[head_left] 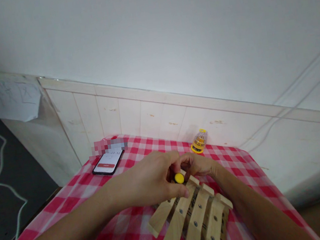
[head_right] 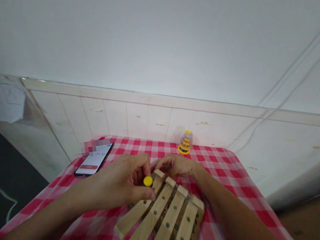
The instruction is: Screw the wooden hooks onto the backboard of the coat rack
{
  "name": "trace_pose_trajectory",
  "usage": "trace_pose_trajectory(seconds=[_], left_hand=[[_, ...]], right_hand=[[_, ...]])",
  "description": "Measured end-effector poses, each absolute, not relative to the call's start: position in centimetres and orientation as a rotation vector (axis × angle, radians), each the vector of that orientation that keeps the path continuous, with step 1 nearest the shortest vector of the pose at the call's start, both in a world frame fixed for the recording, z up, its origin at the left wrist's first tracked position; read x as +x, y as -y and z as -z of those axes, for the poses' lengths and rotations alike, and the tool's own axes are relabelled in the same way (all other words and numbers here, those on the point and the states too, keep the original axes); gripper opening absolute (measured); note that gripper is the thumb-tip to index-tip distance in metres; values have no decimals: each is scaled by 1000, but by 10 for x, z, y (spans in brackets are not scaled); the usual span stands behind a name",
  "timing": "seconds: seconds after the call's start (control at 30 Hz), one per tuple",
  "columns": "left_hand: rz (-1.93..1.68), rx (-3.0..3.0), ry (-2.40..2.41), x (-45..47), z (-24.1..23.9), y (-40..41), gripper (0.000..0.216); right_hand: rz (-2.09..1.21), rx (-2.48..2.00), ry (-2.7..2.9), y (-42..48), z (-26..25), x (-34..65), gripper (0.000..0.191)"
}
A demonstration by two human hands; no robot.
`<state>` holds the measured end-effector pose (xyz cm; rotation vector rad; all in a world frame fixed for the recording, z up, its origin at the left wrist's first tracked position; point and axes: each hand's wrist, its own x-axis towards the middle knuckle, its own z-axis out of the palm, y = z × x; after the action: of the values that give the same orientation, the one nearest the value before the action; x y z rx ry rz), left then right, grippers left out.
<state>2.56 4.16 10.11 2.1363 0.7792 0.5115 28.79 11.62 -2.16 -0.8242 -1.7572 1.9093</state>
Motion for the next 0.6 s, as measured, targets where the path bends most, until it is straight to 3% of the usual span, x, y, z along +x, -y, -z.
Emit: trace_pose_trajectory(seconds=[0.6], left_hand=[[-483, 2080, -770, 22, -102, -43, 21]], right_hand=[[-1871, -899, 1756, -115, 16, 288, 51]])
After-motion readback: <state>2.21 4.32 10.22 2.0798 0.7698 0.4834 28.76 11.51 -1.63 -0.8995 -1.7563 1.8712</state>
